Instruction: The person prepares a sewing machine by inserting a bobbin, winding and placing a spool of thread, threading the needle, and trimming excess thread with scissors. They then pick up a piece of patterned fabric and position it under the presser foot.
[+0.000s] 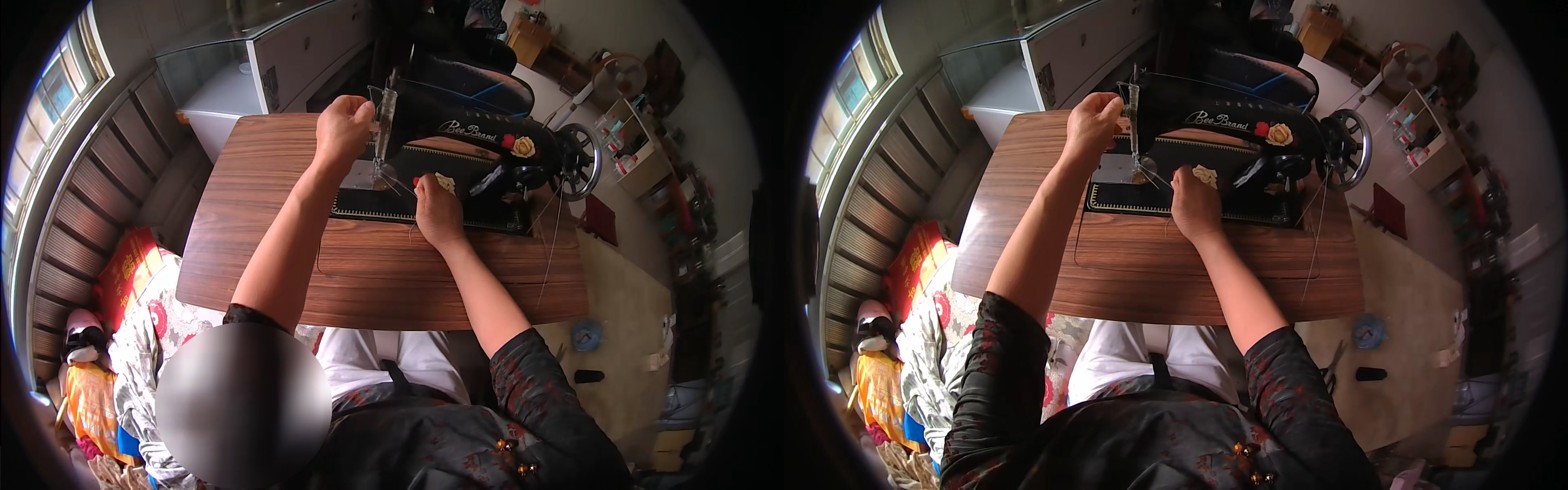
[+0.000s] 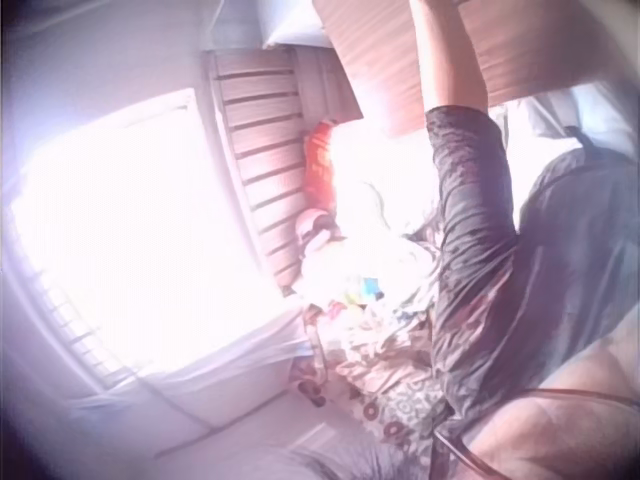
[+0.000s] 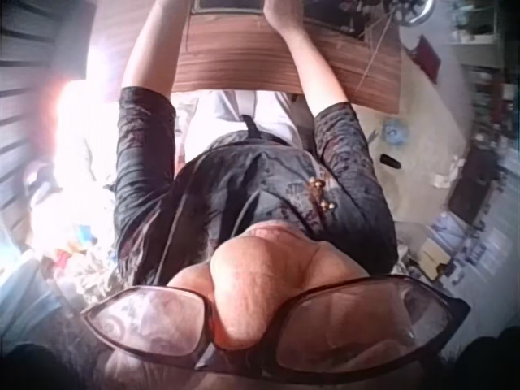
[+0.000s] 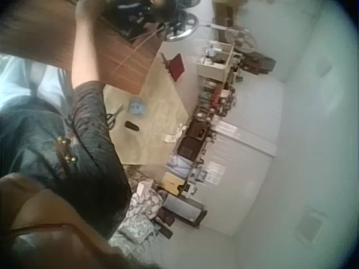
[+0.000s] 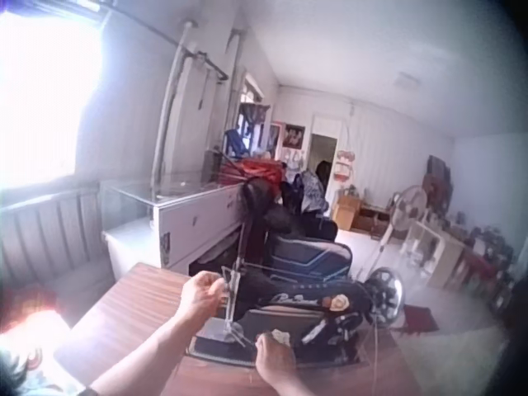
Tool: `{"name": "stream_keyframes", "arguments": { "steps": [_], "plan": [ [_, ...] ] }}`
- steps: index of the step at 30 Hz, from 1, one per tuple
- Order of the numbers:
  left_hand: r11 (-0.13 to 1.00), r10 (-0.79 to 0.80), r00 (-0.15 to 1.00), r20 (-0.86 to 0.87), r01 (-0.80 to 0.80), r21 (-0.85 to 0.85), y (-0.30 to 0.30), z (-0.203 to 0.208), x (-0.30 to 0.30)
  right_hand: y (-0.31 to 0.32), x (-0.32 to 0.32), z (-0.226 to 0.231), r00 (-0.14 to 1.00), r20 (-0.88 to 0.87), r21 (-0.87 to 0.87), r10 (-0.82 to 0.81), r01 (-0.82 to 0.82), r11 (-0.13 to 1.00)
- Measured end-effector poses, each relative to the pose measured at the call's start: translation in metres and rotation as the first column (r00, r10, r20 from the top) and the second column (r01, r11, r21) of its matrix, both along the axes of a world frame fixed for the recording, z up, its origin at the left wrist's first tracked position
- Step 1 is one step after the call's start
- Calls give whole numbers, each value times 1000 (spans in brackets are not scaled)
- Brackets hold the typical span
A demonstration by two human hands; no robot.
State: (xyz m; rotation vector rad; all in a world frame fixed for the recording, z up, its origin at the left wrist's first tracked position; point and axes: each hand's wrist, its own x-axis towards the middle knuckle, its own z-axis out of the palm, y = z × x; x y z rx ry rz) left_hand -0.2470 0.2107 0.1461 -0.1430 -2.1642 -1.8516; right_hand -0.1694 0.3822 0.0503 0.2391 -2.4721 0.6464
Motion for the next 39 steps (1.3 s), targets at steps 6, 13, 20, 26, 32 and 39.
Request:
{"name": "stream_keyframes", "arguments": {
  "steps": [6, 13, 20, 26, 32, 39],
  "plan": [
    [948, -158, 978, 136, 112, 298, 10, 6, -3, -2, 3, 4, 999, 21, 45, -44, 43, 998],
    [811, -364, 929, 68, 280, 513, -8, 13, -3, 0, 0, -3, 999, 49, 46, -20, 18, 999],
    [906, -302, 950, 85, 257, 337, -11, 7, 3, -1, 1, -1, 998, 58, 61, -14, 10, 998],
    [967, -211, 977, 35, 204, 154, -5, -11, 14, 1, 2, -3, 1000, 22, 80, -15, 13, 997],
    [980, -176, 981, 84, 166, 111, -12, -32, 22, 1, 1, -1, 999, -43, 67, -24, 26, 997],
    [991, -132, 988, 76, 128, 49, -7, -69, 27, -1, 2, 0, 999, -43, 45, -26, 28, 999]
  ]
}}
